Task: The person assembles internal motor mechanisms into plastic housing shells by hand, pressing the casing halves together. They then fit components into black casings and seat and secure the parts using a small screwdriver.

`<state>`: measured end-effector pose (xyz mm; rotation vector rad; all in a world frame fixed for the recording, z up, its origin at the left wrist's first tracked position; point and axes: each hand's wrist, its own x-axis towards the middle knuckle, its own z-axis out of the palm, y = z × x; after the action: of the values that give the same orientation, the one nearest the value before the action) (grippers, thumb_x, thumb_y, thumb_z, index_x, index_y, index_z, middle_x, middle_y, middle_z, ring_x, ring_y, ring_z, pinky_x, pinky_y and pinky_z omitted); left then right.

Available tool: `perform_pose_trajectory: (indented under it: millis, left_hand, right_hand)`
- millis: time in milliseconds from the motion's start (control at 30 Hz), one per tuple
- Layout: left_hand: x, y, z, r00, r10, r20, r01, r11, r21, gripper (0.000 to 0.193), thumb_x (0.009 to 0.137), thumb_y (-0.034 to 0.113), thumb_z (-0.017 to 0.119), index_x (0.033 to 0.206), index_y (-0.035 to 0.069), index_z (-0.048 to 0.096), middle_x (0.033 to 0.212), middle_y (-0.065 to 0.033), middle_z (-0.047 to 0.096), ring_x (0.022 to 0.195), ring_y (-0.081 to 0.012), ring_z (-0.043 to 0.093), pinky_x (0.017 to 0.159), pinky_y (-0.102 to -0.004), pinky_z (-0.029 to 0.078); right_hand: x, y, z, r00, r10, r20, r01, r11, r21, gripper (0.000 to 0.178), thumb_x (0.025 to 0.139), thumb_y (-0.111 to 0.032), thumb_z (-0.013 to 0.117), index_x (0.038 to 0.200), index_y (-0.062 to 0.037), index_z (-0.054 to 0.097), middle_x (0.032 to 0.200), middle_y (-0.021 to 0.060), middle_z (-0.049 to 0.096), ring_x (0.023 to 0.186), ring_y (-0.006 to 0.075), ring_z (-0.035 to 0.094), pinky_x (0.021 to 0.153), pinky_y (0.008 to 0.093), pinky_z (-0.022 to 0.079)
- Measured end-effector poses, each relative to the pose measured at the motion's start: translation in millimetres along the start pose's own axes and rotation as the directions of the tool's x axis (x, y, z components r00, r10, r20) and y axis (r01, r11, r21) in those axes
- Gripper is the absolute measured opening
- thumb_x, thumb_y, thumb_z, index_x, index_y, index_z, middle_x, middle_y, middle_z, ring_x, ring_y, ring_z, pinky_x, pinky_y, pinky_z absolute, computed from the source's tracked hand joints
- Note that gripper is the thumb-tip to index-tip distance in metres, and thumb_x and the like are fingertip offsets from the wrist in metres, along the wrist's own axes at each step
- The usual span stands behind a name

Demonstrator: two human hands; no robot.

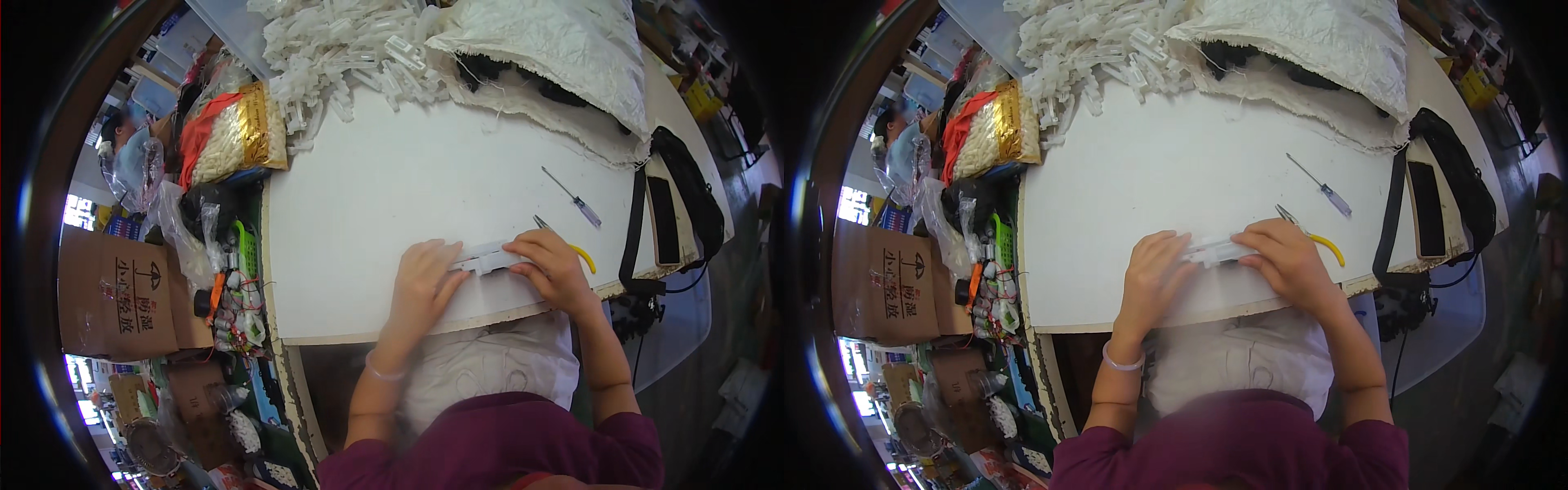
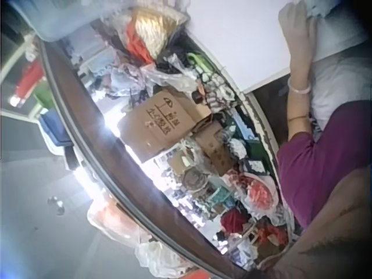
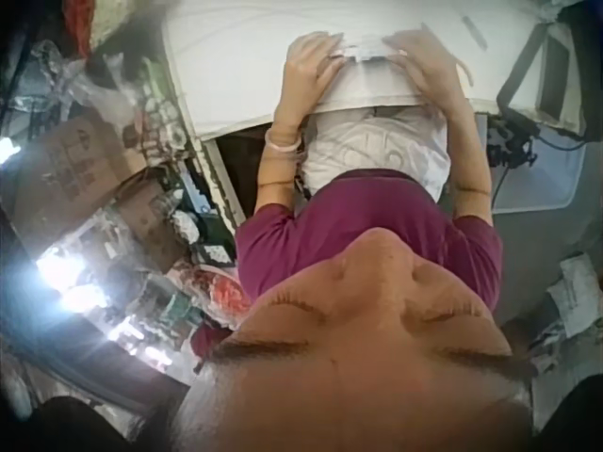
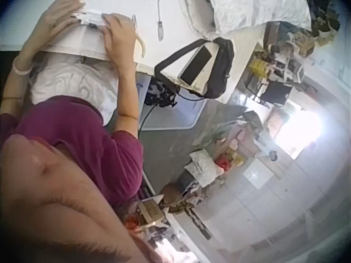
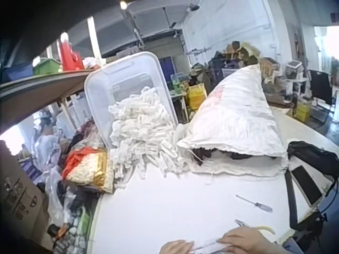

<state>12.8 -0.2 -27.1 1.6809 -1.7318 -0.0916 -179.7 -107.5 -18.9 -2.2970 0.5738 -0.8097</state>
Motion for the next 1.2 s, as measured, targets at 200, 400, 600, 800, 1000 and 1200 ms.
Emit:
perform_pose_trajectory:
  millis: [200, 400, 600, 800, 1000, 1200]
  left_hand:
    - [-4.5, -4.6, 3.9, 1.0, 0.003, 0.014, -0.003, 1.0, -0.005, 0.033, 0.071, 0.014, 0.067, 0.102, 0.004, 0.058, 0.097, -0.011, 0.057, 0.103, -0.0307, 0.047, 0.089, -0.0424, 0.035]
    - [-5.5, -7.8, 8.7, 1.0, 0.007, 0.028, -0.007, 1.0, 0.01, 0.032, 0.071, 0.013, 0.066, 0.1, 0.004, 0.056, 0.098, -0.0101, 0.056, 0.106, -0.0314, 0.045, 0.09, -0.0444, 0.032]
    - [-7.9, -11.0, 12.0, 0.999, 0.01, 0.053, -0.012, 0.999, 0.036, 0.032, 0.072, 0.013, 0.065, 0.101, 0.005, 0.056, 0.1, -0.0101, 0.056, 0.106, -0.0318, 0.045, 0.091, -0.0455, 0.031]
    - [-6.5, -10.2, 11.4, 0.996, -0.006, 0.087, 0.003, 0.999, 0.033, 0.032, 0.074, 0.014, 0.064, 0.103, 0.005, 0.056, 0.101, -0.0086, 0.056, 0.107, -0.031, 0.044, 0.092, -0.0469, 0.03]
    - [-2.4, -6.7, 14.4, 0.996, 0.025, 0.082, -0.027, 0.999, 0.034, 0.029, 0.072, 0.009, 0.064, 0.1, 0.008, 0.06, 0.098, -0.0045, 0.059, 0.107, -0.0279, 0.047, 0.094, -0.0444, 0.029]
    - [-3.0, -8.6, 16.4, 0.996, 0.047, 0.069, -0.052, 0.996, 0.073, 0.027, 0.072, 0.01, 0.065, 0.098, 0.01, 0.061, 0.099, -0.0023, 0.06, 0.107, -0.0266, 0.048, 0.095, -0.044, 0.028]
  right_hand:
    - [-2.0, 5.7, 7.8, 0.999, -0.036, -0.001, 0.036, 0.997, -0.069, 0.027, 0.069, -0.006, 0.064, 0.096, -0.0035, 0.061, 0.092, 0.0098, 0.058, 0.088, 0.0262, 0.054, 0.076, 0.0342, 0.043]
    - [-2.6, 10.2, 8.5, 0.998, -0.056, 0.029, 0.059, 0.994, -0.096, 0.027, 0.069, -0.007, 0.065, 0.095, -0.003, 0.06, 0.092, 0.0098, 0.058, 0.086, 0.0264, 0.054, 0.075, 0.0347, 0.043]
    - [-3.4, 13.3, 11.0, 0.996, -0.078, 0.049, 0.083, 0.988, -0.13, 0.025, 0.071, -0.009, 0.064, 0.095, -0.0055, 0.061, 0.091, 0.0084, 0.058, 0.085, 0.0252, 0.054, 0.075, 0.0344, 0.042]
    - [-2.3, 14.7, 9.3, 0.989, -0.135, 0.062, 0.142, 0.98, -0.139, 0.025, 0.071, -0.009, 0.064, 0.095, -0.0049, 0.06, 0.089, 0.0072, 0.057, 0.082, 0.0244, 0.054, 0.075, 0.0337, 0.042]
    - [-2.0, 14.4, 9.1, 0.988, -0.148, 0.047, 0.153, 0.978, -0.141, 0.023, 0.071, -0.009, 0.064, 0.094, -0.0048, 0.06, 0.088, 0.0068, 0.057, 0.082, 0.0236, 0.054, 0.074, 0.0329, 0.042]
    - [0.3, 15.5, 8.6, 0.988, -0.146, 0.049, 0.151, 0.979, -0.14, 0.025, 0.067, -0.009, 0.067, 0.091, -0.0046, 0.06, 0.088, 0.0068, 0.057, 0.082, 0.0243, 0.055, 0.075, 0.0341, 0.043]
